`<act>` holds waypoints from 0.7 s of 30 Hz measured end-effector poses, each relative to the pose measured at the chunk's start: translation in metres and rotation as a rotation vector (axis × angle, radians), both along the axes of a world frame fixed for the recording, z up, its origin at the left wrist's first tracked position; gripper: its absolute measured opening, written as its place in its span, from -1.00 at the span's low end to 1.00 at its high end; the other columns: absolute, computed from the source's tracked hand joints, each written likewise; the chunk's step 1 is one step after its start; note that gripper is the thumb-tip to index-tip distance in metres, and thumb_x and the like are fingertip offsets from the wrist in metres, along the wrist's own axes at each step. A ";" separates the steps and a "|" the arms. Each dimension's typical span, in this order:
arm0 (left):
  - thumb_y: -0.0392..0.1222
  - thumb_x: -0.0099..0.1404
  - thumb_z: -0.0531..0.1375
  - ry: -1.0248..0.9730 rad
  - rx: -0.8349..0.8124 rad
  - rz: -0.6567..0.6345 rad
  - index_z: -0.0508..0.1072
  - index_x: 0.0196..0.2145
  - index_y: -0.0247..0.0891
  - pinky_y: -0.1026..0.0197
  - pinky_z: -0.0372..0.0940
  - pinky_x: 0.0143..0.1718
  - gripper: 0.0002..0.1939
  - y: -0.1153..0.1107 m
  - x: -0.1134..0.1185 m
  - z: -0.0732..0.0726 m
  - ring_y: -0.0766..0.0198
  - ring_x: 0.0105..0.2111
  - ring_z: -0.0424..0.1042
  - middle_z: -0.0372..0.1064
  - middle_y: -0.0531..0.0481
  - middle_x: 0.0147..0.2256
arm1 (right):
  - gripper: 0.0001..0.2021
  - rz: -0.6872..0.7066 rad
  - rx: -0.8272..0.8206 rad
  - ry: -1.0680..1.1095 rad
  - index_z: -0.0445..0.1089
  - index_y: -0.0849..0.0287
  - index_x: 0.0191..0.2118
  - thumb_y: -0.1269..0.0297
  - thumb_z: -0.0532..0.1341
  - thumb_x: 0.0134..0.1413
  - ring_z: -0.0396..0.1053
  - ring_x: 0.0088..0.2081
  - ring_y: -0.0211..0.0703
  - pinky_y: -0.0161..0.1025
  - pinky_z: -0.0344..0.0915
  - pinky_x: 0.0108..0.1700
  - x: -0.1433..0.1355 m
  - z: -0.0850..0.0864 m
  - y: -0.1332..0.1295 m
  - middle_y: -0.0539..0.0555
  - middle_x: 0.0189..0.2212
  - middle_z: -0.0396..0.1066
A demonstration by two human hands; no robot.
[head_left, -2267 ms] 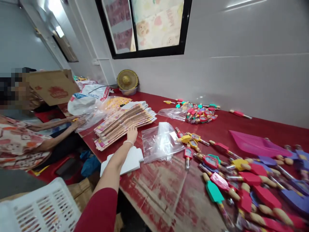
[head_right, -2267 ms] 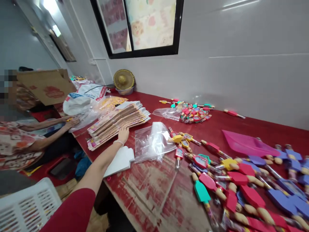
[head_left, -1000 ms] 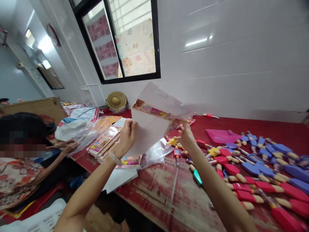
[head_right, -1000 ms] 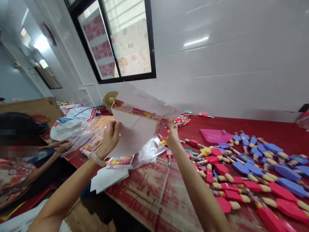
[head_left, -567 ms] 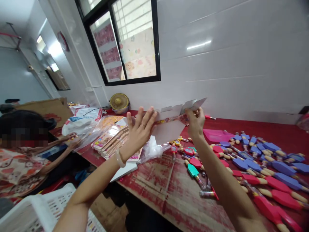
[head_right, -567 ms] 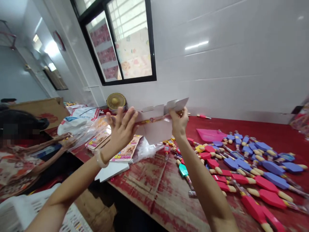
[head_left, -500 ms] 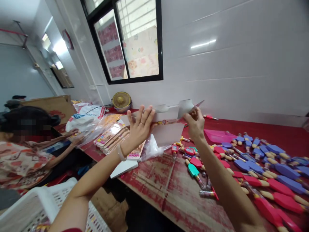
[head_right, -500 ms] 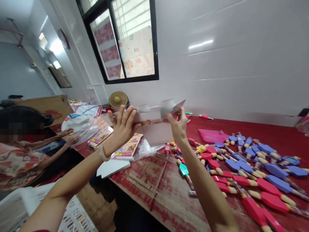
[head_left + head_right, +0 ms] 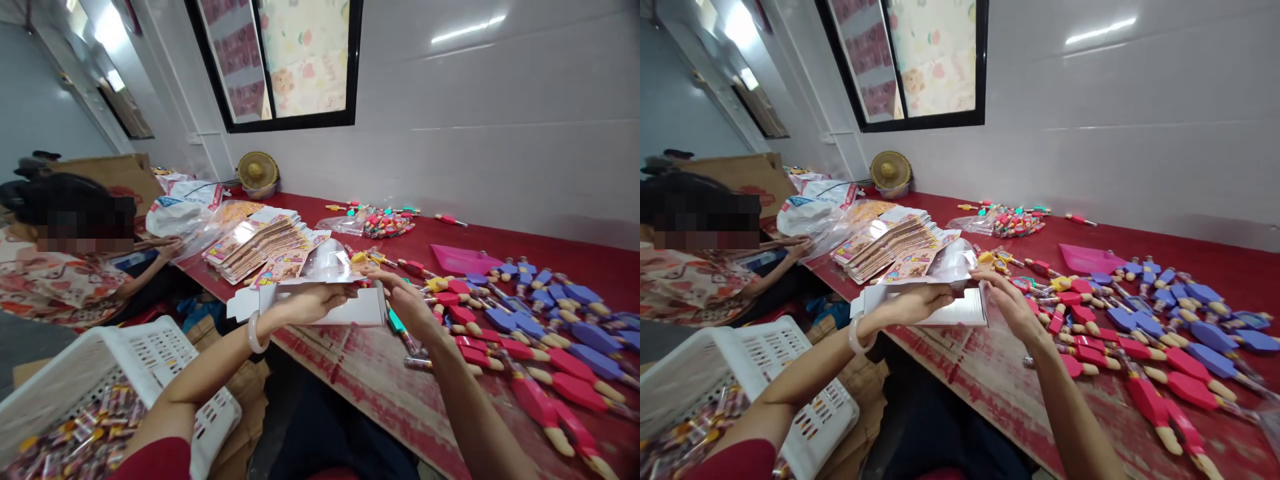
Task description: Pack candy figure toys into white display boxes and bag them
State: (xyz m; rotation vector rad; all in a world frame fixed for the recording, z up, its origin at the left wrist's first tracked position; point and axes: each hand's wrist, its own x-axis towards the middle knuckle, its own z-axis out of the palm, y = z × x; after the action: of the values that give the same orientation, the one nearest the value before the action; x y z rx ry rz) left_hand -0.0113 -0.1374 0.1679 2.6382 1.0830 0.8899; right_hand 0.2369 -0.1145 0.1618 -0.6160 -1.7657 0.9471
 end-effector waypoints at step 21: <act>0.16 0.19 0.33 -0.952 -0.406 0.223 0.31 0.14 -0.13 -0.11 0.01 0.37 -0.36 -0.010 -0.045 -0.059 -0.08 0.36 0.09 0.17 -0.21 0.31 | -0.66 -0.521 0.072 -0.093 0.31 0.10 0.00 0.10 0.26 0.16 0.33 0.16 0.21 0.19 0.23 0.19 -0.017 -0.027 -0.004 0.28 0.15 0.36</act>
State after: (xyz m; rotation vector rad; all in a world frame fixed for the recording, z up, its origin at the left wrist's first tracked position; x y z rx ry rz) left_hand -0.0563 -0.1472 0.1088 1.4666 1.0991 1.5253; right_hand 0.2199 -0.1186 0.1343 -1.0234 -1.5928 0.4991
